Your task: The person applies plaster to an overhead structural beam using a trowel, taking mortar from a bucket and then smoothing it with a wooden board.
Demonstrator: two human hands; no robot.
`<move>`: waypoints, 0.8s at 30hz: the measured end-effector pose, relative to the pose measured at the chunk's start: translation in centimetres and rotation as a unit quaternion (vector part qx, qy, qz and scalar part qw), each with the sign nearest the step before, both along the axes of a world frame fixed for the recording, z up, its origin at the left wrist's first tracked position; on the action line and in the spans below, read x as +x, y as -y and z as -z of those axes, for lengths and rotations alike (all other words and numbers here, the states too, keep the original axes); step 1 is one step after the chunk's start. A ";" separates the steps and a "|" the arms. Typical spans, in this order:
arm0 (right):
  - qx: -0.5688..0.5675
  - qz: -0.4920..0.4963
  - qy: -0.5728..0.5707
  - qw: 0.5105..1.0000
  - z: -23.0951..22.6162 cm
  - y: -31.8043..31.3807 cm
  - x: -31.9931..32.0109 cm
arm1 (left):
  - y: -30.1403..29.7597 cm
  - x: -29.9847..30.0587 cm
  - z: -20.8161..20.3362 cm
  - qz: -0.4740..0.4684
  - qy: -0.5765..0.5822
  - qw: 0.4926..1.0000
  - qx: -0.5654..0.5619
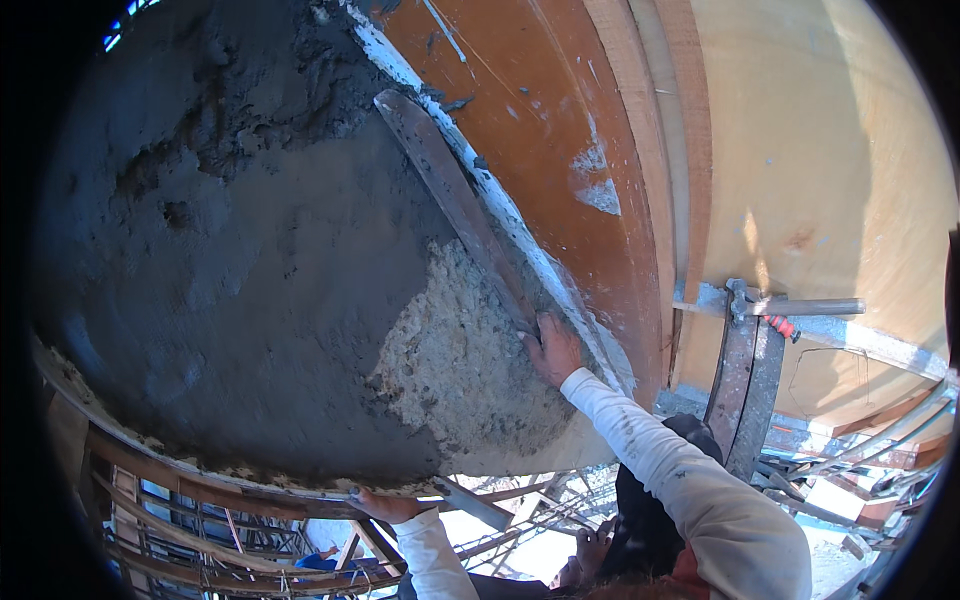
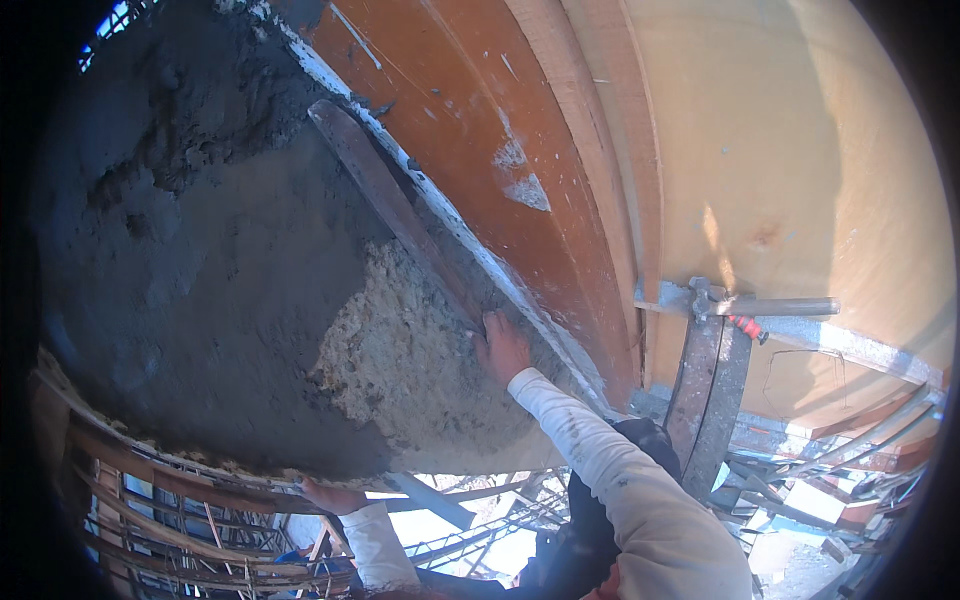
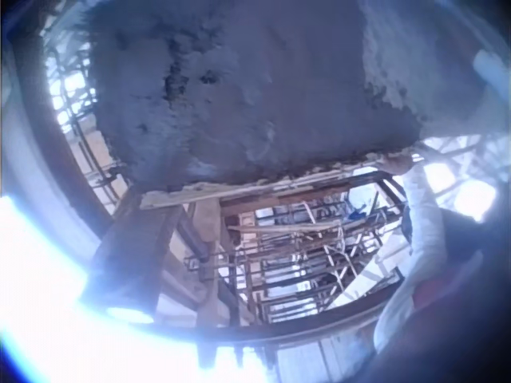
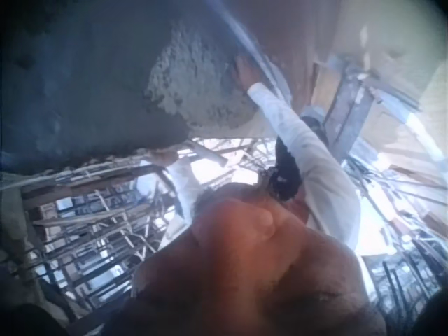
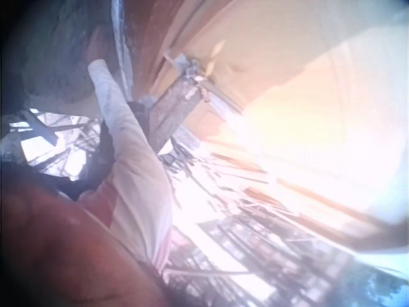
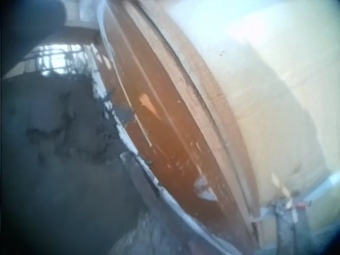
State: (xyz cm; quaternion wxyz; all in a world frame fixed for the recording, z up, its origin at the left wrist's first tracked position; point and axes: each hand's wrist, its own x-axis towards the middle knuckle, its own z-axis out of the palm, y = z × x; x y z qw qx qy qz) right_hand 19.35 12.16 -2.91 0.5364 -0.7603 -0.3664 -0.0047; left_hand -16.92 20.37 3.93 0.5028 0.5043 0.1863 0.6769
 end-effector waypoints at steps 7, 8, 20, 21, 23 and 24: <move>0.042 -0.017 0.018 0.999 -1.2 0.2 2.4 | 2.4 2.8 -1.8 -0.011 0.010 0.999 -0.030; 0.029 -0.024 0.010 0.999 -0.4 0.4 1.4 | 2.2 2.5 -1.5 -0.018 0.006 0.999 -0.034; 0.066 -0.011 -0.043 0.997 -2.0 -0.3 0.2 | -1.4 -0.7 1.7 -0.082 -0.002 0.997 -0.014; 0.059 -0.005 -0.029 0.998 -1.4 -0.1 0.4 | -0.6 1.2 1.0 -0.058 0.010 0.998 -0.015; 0.050 -0.003 -0.012 0.999 0.5 0.0 -0.4 | -0.4 1.4 0.6 -0.061 -0.001 0.998 -0.004; 0.055 -0.013 0.022 0.998 1.8 0.1 -1.5 | -0.2 1.7 0.6 -0.062 -0.013 0.998 0.009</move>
